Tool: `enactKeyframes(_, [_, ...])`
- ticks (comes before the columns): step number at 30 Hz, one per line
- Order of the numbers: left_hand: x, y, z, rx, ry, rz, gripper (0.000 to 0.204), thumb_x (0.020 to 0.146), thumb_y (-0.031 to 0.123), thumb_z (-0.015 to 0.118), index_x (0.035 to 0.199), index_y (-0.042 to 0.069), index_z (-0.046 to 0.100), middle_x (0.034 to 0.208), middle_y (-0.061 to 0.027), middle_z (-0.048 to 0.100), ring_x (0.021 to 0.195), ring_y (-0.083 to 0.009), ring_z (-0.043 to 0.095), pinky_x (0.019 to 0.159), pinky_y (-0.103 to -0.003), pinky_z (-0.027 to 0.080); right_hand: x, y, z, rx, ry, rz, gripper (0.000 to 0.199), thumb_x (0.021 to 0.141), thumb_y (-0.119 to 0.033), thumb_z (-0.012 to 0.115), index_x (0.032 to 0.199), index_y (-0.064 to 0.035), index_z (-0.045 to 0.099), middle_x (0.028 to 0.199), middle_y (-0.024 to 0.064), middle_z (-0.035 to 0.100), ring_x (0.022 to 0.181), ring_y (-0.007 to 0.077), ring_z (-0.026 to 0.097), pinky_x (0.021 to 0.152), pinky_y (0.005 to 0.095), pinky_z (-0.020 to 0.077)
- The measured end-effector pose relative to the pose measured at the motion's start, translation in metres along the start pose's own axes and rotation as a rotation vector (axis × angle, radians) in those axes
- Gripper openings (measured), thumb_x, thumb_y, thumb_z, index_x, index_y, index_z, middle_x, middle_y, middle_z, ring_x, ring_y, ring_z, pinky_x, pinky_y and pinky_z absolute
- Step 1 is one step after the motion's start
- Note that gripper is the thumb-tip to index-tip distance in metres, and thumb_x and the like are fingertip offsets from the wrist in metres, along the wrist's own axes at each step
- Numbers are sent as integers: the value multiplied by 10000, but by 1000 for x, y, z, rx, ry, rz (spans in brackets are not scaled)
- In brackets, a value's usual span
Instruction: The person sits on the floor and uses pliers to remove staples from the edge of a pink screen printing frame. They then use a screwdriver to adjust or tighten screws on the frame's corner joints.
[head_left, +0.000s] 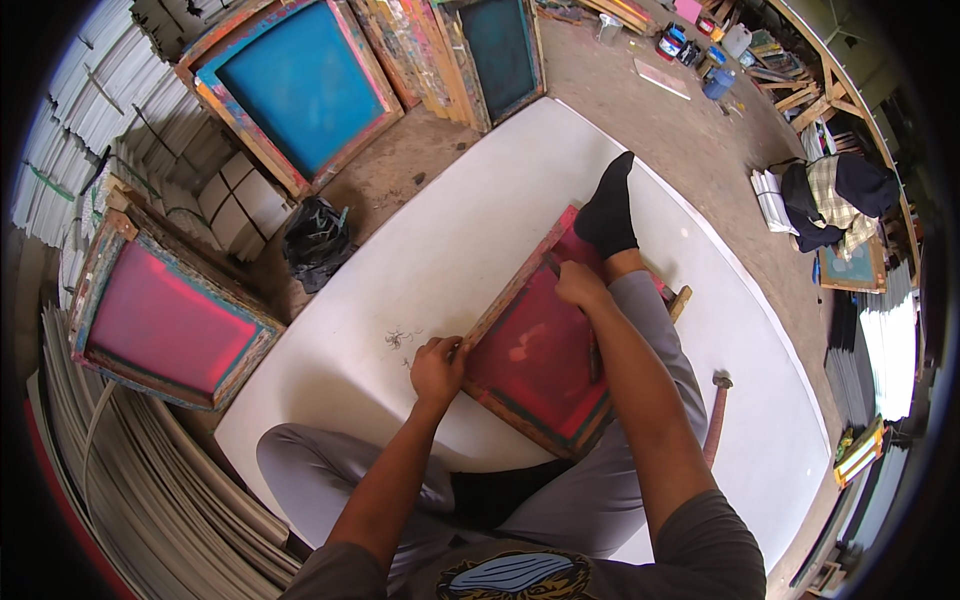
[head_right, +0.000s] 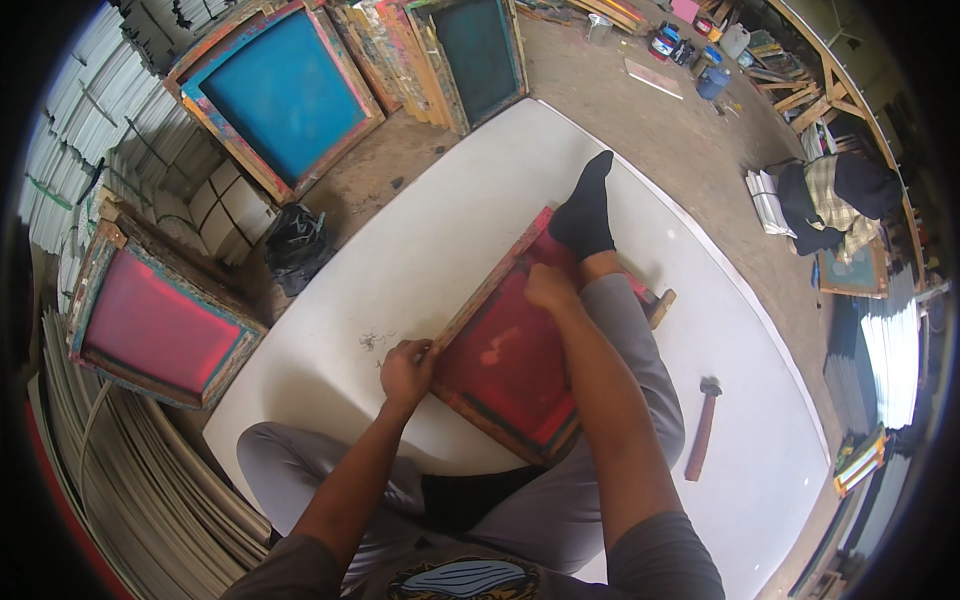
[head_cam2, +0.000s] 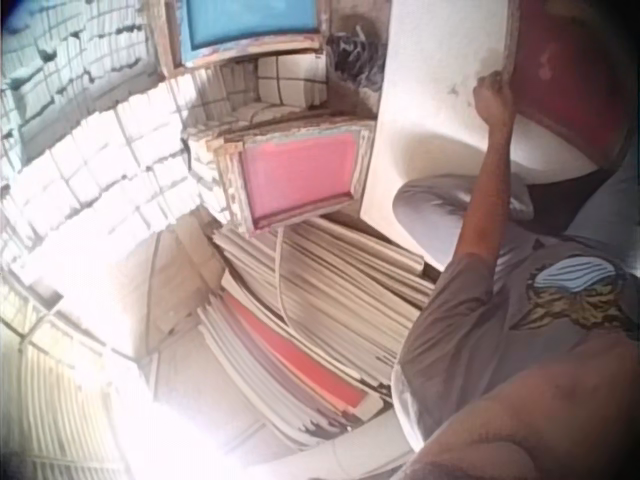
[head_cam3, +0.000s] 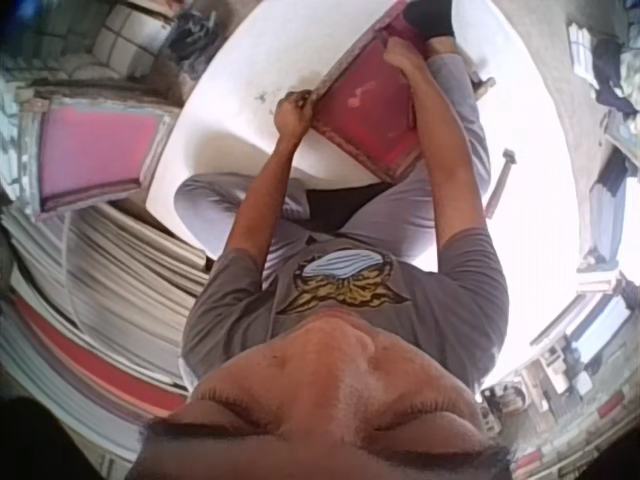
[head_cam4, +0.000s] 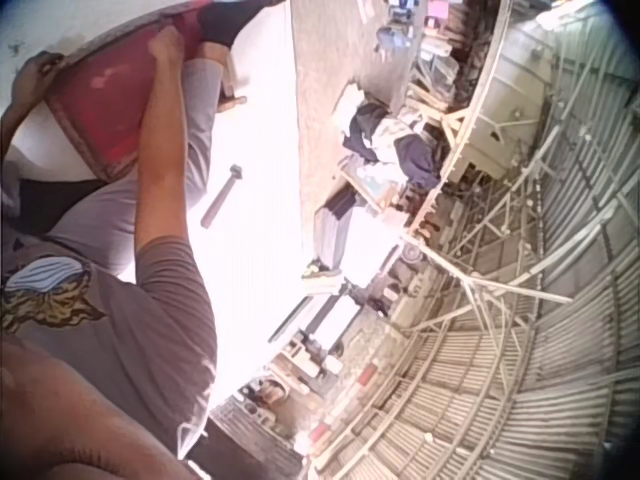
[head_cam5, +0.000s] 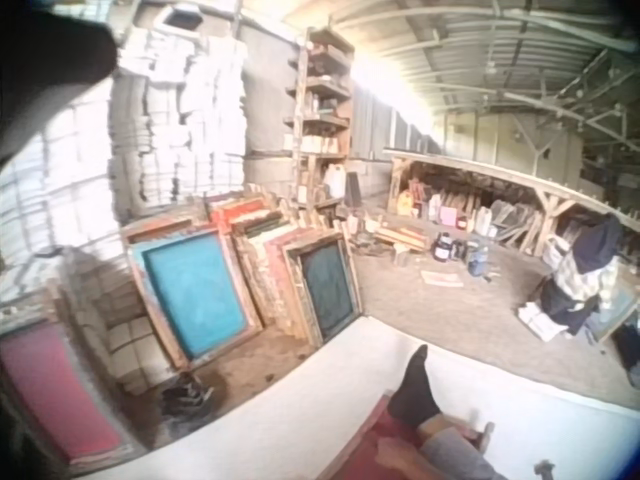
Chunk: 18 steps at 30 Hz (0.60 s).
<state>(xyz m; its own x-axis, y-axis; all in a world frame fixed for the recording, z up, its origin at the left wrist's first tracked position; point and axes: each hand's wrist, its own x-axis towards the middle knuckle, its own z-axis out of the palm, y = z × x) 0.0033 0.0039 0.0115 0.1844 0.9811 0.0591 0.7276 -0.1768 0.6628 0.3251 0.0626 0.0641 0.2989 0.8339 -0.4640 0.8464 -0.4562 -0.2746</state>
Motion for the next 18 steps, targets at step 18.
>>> enactKeyframes(18, [0, 0, 4, -55, 19, 27, 194, 903, 296, 784, 1013, 137, 798, 936, -55, 718, 872, -292, 683, 764, -412, 550, 15, 11, -2, -70, 62, -121, 262, 873, -106, 583, 1090, -39, 715, 1035, 223, 767, 944, 391, 762, 803, 511, 613])
